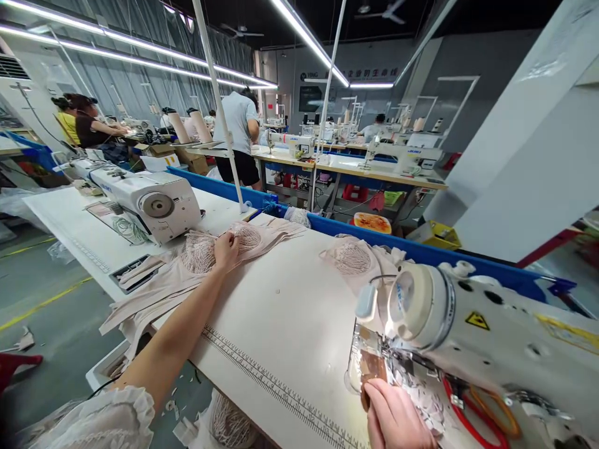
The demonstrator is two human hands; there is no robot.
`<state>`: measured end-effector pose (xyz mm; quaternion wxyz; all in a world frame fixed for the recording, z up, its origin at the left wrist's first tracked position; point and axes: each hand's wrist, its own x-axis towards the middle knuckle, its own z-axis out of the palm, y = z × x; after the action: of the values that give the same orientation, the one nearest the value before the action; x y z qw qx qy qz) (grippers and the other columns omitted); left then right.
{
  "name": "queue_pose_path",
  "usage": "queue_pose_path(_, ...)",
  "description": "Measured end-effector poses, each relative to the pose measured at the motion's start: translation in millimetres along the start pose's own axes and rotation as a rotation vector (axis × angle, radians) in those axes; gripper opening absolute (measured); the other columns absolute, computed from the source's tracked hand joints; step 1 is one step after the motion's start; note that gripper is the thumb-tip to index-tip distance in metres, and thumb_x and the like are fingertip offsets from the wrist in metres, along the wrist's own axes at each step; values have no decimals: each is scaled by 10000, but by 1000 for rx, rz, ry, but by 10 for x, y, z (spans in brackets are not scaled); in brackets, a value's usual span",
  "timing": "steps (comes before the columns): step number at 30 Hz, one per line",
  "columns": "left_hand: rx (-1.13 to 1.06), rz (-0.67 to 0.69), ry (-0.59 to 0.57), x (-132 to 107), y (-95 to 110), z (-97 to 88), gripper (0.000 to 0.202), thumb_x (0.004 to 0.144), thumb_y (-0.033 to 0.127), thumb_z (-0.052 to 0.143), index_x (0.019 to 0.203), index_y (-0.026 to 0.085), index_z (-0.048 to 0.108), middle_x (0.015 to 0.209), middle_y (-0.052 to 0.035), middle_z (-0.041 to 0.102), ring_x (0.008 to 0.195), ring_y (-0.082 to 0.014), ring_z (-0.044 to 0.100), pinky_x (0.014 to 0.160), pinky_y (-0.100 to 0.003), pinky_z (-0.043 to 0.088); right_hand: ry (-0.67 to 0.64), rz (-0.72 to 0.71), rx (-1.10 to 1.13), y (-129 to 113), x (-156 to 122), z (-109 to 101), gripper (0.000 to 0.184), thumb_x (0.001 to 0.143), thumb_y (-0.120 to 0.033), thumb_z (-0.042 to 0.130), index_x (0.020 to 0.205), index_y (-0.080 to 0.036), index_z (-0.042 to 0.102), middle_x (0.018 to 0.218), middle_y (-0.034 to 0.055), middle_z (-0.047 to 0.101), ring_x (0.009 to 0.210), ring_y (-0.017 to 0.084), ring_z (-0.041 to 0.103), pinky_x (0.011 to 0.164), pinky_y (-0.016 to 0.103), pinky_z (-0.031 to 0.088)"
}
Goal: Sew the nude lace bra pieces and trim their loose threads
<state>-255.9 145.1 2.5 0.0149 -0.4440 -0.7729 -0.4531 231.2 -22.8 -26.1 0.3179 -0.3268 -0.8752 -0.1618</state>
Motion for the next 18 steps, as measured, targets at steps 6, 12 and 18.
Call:
queue_pose_path(6, -359, 168, -21, -135, 337, -115, 96, 826, 273, 402, 750, 226, 437, 696, -5, 445, 725, -198, 476, 721, -307, 412, 42, 117, 116, -311, 179, -72, 209, 965, -154, 469, 1060, -196, 650, 993, 73, 709, 918, 199, 687, 831, 313, 548)
queue_pose_path(12, -683, 407, -393, -522, 770, -199, 132, 694, 346, 355, 642, 229, 320, 581, 19, 343, 538, -156, 390, 550, -282, 396, 3, 508, 378, -630, 748, 21, 544, 1013, -358, 430, 1529, -219, 331, 1473, 142, 507, 1352, 286, 487, 1077, 491, 447)
queue_pose_path(18, -626, 670, -769, -987, 991, -82, 106, 725, 291, 329, 676, 219, 389, 551, 27, 387, 486, -145, 400, 497, -264, 374, -93, 920, 1103, -668, 1051, 106, 520, 936, -670, 441, 984, -203, 664, 895, 60, 674, 838, 200, 640, 724, 308, 532)
